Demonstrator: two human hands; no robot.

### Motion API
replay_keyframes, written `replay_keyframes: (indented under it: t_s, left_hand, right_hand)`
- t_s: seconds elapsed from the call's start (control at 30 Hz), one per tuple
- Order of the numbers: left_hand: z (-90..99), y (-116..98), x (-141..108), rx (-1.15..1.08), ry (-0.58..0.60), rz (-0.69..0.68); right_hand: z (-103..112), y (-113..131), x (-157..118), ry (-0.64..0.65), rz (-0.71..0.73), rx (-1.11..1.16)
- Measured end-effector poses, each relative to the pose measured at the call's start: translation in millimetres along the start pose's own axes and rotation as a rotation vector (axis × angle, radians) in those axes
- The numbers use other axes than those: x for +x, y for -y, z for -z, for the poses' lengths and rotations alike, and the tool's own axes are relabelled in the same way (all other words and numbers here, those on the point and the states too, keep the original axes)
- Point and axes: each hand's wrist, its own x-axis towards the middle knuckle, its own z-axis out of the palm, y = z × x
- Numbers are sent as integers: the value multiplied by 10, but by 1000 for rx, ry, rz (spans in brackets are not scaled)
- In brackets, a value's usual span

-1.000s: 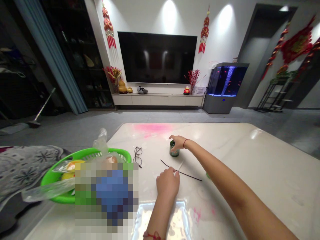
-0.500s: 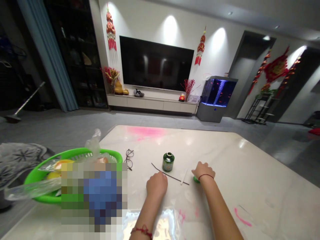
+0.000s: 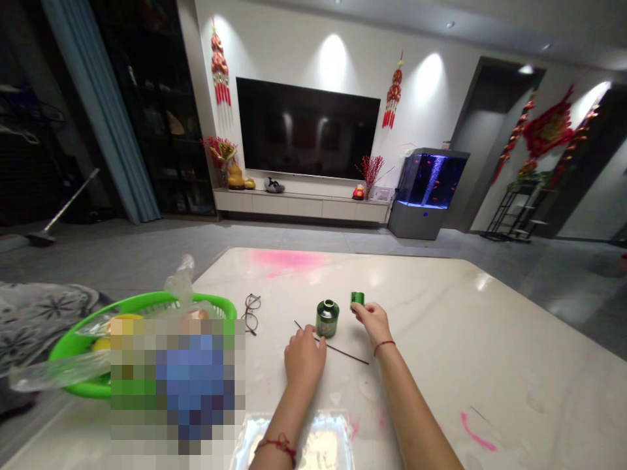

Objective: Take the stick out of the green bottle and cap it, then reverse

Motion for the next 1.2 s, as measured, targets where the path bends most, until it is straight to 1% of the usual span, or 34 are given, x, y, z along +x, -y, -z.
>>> replay_keyframes:
  t_s: [0.03,0.07,0.13,0.23,0.3,0.37,0.43,0.5,0.57,0.63,0.7,0.77,0.87,0.93,0.97,1.03,1.1,1.2]
  left_hand:
    - [-27,13,17,-13,-49,7]
    - [-57,28,34,-35,-72,15]
    - [-121,54,67,-105,-82,13]
    - [-232,42,126,-305,-105,-1]
    - [-318,-10,177,-543,-108,-7]
    - [-403,-76,230,-780,-123,23]
    - [-469,-127,274,-898,-146,70]
    - [-498,-144,299,-925,-144,96]
    - [-486,-132,304,-926,-97,103]
    - [-441,-111,295,-949,-31,100]
    - [-382,-102,280,-984,7,97]
    - [-324,-111,265,-1003,13,111]
    - [-255,-142,246,-1013,31,158]
    - [-220,-159,238,-1022,53,183]
    - [-205,-164,234,-1025,58,189]
    - [-182,-169,229,-1029,61,200]
    - [-166,-168,225,-1039,69,205]
    - [-155,-169,221,-1068,92,212]
  right_hand:
    - [-76,18,-17,30,-2,41]
    - [-149,41,-37,72,-2,127]
    - [-277,92,-86,147,25,291]
    - [-408,116,-158,248,83,414]
    - [-442,80,-191,300,125,415]
    - [-441,25,-207,319,170,362]
    - [-419,-19,-214,321,216,285]
    - [-388,-30,-223,343,240,227]
    - [-347,-4,-241,394,219,201]
    - [-286,47,-263,436,150,221]
    - [-199,98,-272,433,79,250]
    - [-94,129,-254,384,27,260]
    - [44,125,-191,249,-92,268]
    - [89,112,-159,174,-156,266]
    - [93,108,-155,162,-167,261]
    - [75,114,-170,200,-159,248]
    - [35,130,-204,271,-140,243]
    - [-25,143,-230,354,-78,235]
